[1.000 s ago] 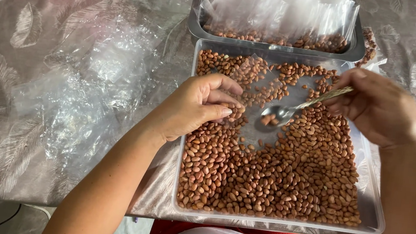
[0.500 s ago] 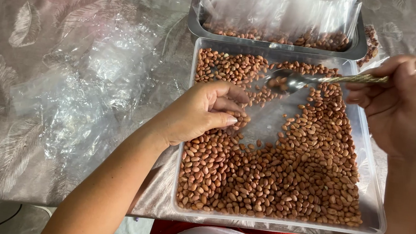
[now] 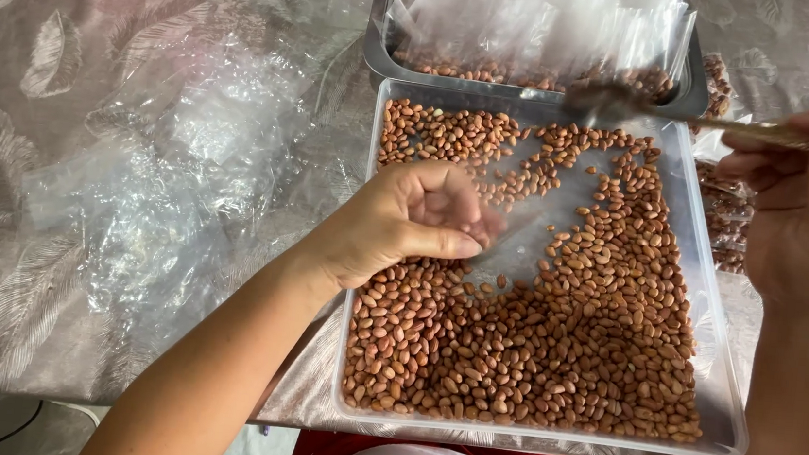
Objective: Packaging peanuts into small plastic bags using a spoon
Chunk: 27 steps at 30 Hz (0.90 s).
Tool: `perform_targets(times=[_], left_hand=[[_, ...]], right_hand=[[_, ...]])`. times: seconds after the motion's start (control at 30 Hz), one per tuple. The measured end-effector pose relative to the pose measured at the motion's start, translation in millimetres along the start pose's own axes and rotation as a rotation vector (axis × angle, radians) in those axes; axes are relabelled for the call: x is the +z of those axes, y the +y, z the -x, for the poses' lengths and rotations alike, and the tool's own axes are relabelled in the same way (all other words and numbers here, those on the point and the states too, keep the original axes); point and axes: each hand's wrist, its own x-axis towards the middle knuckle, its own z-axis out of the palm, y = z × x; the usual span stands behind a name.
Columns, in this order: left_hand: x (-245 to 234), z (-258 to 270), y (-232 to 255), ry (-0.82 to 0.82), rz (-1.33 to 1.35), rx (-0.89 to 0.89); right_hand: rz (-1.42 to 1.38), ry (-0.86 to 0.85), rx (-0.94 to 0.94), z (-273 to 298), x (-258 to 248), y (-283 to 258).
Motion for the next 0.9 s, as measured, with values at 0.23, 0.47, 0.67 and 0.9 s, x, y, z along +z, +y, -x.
perform_targets(times=[0.23, 0.47, 0.67, 0.9], left_hand=[[-4.8, -0.6, -0.6, 0.000, 0.128, 0.051], [0.3, -3.2, -6.0, 0.212, -0.341, 0.118], [5.3, -42.9, 13.7, 0.216, -0.823, 0.165], [4.3, -162.1, -16.2, 0.408, -1.135, 0.445]], right_hand=[[0.130, -0.265, -0.134, -4.8, 17.5, 6.5], [0.316, -0.432, -0.083, -4.2, 41.2, -2.8], [0.256, -0.386, 0.077, -8.9, 41.3, -1.2], [0.264, -0.372, 0.140, -8.6, 45.4, -6.1]])
